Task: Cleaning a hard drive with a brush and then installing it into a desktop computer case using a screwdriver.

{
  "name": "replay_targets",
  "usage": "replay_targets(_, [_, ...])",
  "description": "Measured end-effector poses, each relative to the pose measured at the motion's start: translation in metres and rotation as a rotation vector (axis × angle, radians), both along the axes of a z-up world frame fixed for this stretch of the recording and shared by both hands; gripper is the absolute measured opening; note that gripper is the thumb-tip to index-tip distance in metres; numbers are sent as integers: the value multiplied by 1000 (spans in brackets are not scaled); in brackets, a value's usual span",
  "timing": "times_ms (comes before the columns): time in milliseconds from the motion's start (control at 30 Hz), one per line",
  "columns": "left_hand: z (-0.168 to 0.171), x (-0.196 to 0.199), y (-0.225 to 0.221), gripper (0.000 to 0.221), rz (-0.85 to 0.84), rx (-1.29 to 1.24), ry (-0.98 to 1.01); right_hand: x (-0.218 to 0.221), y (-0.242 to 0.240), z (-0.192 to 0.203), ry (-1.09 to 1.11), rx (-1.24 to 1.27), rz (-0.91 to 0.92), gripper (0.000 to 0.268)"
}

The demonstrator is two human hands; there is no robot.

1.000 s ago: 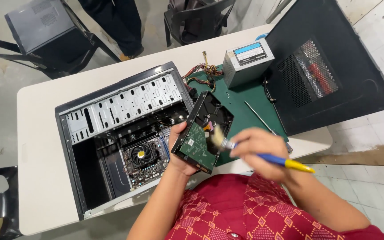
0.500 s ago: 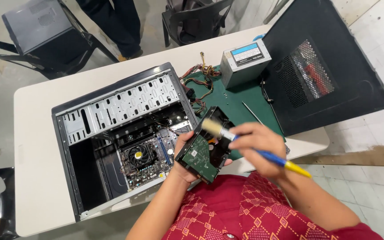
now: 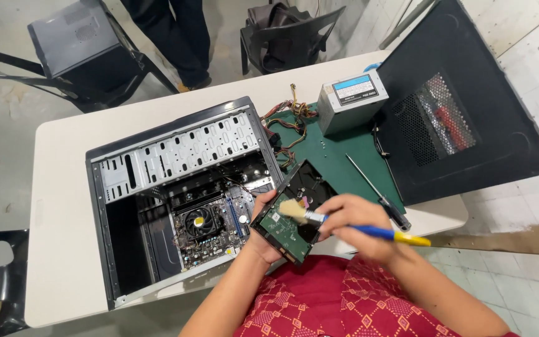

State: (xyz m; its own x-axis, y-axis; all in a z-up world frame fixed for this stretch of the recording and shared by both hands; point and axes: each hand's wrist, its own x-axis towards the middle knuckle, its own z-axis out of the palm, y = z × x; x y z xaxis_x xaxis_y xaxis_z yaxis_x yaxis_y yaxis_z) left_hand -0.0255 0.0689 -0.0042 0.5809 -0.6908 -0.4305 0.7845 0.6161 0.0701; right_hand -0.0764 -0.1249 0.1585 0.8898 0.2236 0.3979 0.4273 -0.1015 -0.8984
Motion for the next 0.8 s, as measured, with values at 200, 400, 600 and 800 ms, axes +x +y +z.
replay_targets(200, [72, -18, 13, 75, -106, -9, -40, 42, -54, -7, 55, -126, -257, 10])
replay_targets(400, [122, -13, 17, 106, -272, 768, -1038, 15, -37, 35, -42, 3, -325, 13])
replay_targets(600, [179, -15, 17, 117, -460, 1276, -1366, 35, -37, 6, 29, -85, -92, 8])
replay_targets(800, [180, -20, 9, 116, -395, 1306, -1395, 19, -4, 24, 162, -45, 65, 6])
